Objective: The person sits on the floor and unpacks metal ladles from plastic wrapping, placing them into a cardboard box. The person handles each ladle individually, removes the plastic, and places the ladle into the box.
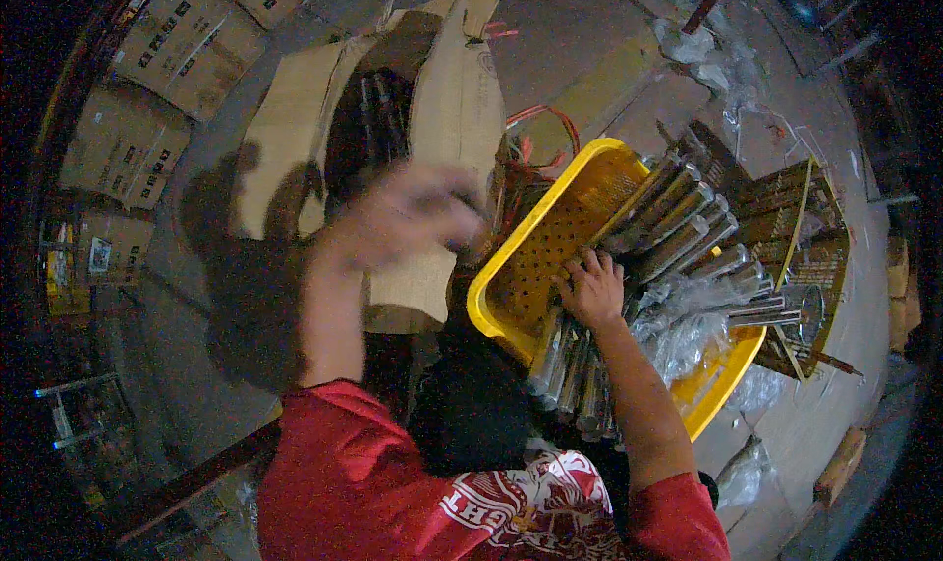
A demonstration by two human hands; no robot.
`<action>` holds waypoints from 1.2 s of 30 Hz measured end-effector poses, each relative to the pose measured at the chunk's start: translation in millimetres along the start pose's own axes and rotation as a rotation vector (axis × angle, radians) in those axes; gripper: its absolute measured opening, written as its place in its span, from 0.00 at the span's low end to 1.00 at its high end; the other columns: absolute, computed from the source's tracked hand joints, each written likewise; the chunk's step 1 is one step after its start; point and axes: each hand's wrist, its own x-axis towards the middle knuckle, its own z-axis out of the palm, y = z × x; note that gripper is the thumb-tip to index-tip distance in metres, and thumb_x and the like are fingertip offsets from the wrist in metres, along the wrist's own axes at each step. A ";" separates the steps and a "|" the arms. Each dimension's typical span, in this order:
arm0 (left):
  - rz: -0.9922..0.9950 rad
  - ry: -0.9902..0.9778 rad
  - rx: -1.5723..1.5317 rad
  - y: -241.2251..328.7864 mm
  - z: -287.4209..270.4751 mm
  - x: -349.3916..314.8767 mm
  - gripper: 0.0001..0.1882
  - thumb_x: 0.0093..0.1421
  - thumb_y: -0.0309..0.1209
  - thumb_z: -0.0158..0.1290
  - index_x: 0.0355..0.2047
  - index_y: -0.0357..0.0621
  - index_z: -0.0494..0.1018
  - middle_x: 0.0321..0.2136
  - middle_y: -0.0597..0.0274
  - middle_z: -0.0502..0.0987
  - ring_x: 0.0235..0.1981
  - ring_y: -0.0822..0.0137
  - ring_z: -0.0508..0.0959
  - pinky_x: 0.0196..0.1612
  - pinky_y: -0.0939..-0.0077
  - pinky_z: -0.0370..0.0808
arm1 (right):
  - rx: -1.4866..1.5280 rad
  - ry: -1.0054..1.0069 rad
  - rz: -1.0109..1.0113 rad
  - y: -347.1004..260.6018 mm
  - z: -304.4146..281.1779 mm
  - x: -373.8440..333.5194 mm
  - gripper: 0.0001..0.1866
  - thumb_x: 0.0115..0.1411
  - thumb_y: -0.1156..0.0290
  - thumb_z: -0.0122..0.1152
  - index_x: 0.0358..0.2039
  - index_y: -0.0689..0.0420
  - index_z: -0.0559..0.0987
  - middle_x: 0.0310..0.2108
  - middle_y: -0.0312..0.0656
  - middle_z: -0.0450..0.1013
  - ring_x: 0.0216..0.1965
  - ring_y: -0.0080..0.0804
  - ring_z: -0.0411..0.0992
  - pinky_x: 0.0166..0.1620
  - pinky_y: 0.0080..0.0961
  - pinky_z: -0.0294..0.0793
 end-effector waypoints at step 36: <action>-0.133 1.022 1.217 -77.8 -222.5 -6.9 0.21 0.61 0.33 0.58 0.52 0.41 0.72 0.48 0.51 0.77 0.49 0.55 0.78 0.52 0.59 0.74 | 0.033 0.114 0.079 -10.3 4.4 -0.1 0.25 0.56 0.49 0.62 0.50 0.49 0.77 0.63 0.47 0.64 0.61 0.53 0.63 0.58 0.54 0.65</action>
